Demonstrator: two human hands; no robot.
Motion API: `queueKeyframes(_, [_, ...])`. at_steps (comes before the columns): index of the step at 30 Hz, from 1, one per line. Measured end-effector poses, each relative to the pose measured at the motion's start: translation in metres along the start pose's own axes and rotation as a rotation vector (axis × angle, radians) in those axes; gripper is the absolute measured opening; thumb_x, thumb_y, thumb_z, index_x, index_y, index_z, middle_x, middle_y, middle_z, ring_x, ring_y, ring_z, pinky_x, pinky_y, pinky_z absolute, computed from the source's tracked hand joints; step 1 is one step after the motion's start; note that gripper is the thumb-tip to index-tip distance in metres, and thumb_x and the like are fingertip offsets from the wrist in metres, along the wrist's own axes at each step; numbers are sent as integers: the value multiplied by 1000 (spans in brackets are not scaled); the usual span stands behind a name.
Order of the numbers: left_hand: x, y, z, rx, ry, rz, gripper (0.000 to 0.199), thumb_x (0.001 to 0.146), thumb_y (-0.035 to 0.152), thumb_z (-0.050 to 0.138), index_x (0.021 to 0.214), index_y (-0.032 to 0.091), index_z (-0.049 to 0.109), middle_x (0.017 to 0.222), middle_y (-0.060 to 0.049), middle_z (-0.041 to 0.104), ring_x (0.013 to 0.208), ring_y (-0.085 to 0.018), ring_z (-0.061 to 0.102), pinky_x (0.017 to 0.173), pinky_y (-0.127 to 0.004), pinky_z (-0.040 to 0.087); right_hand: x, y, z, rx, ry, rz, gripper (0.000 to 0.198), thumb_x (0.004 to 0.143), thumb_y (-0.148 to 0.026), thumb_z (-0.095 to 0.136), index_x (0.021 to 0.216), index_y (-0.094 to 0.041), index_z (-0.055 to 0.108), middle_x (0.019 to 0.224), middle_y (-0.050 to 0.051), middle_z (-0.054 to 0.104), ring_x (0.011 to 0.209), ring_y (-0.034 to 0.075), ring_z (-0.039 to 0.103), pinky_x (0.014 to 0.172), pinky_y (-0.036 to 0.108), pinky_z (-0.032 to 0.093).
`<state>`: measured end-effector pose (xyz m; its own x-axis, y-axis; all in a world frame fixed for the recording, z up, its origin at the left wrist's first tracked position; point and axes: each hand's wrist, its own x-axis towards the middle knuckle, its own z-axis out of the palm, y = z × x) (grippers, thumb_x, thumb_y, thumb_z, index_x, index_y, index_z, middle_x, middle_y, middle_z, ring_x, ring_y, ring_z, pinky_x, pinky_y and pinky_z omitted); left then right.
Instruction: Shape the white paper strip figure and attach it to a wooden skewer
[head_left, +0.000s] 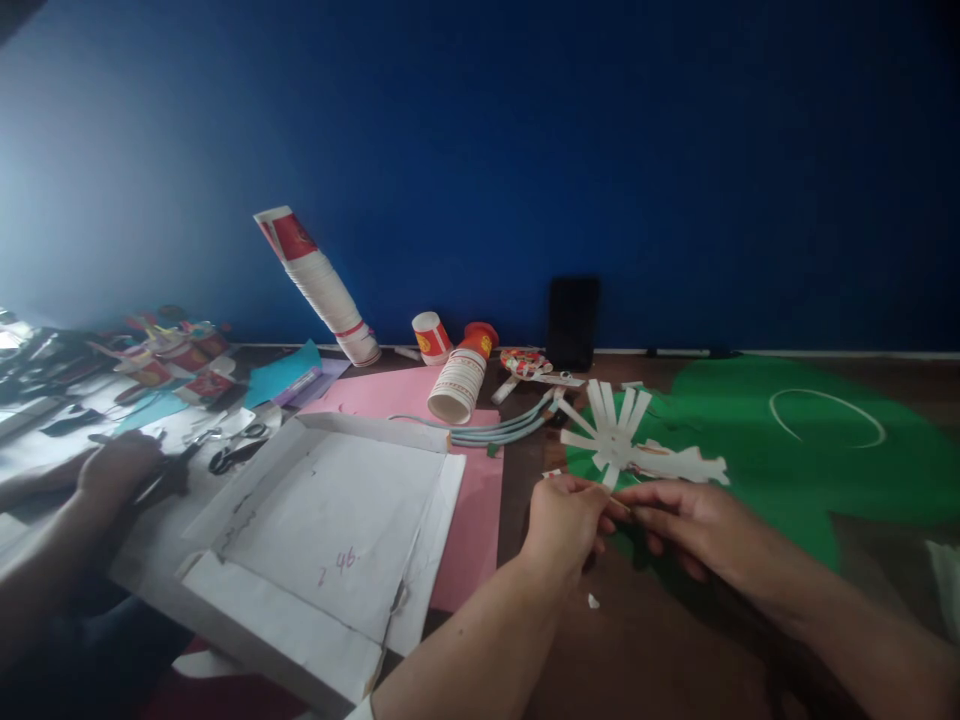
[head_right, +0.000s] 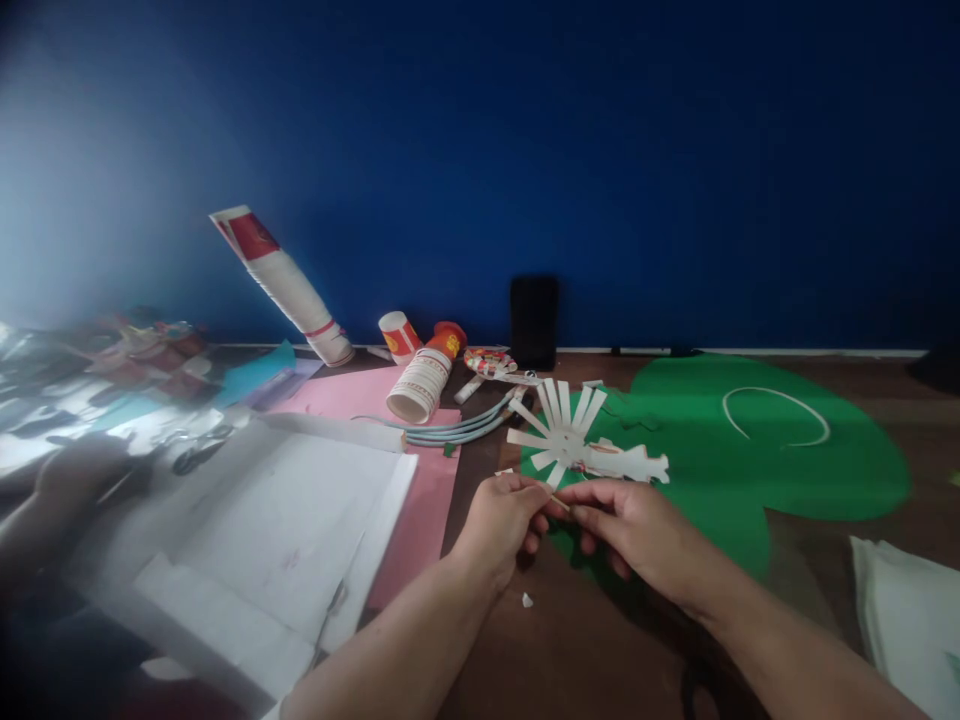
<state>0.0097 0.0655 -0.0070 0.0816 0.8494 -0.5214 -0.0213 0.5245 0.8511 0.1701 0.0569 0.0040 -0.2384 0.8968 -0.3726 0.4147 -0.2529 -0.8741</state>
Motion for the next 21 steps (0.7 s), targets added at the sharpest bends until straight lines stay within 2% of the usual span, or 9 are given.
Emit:
queueKeyframes(6, [-1,1,0,0,-18,-9,24,82,25,58,61,14,63,48,2,53,30,-4,33,33,-20,20,0,3,2,16,10,2,41,81,-48,58,107,-19,71,60,-1,61,39,6,42,40,20,30])
queueKeyframes(9, [-3,5,2,-20,-7,-12,24,81,22,59,59,14,59,47,2,54,30,-4,32,32,-19,20,0,5,4,-22,27,-44,40,84,-47,55,110,-19,70,62,0,64,44,11,51,41,22,37])
queueKeyframes(12, [-5,8,2,-56,-9,-22,23,82,20,57,60,15,56,50,2,57,28,-4,32,32,-20,20,-3,6,8,-90,119,-165,36,87,-45,53,109,-22,69,78,5,73,65,18,66,56,27,51])
queueKeyframes(15, [-4,7,2,-71,-3,-29,22,83,20,55,61,15,55,50,1,57,28,-4,32,32,-20,19,-6,8,12,-249,277,-322,27,86,-39,56,103,-25,72,99,6,75,87,24,70,78,35,55])
queueKeyframes(17, [-3,6,2,-75,4,-20,22,83,20,55,62,15,55,50,1,57,28,-5,33,32,-20,19,-8,10,13,-381,333,-425,23,87,-34,55,101,-27,72,103,5,74,93,24,69,82,37,54])
queueKeyframes(21, [-1,4,1,-88,2,-17,21,83,21,55,63,15,55,52,0,58,30,-5,34,32,-20,20,-9,14,14,-525,344,-554,27,91,-26,49,107,-29,71,104,4,72,95,22,68,82,35,53])
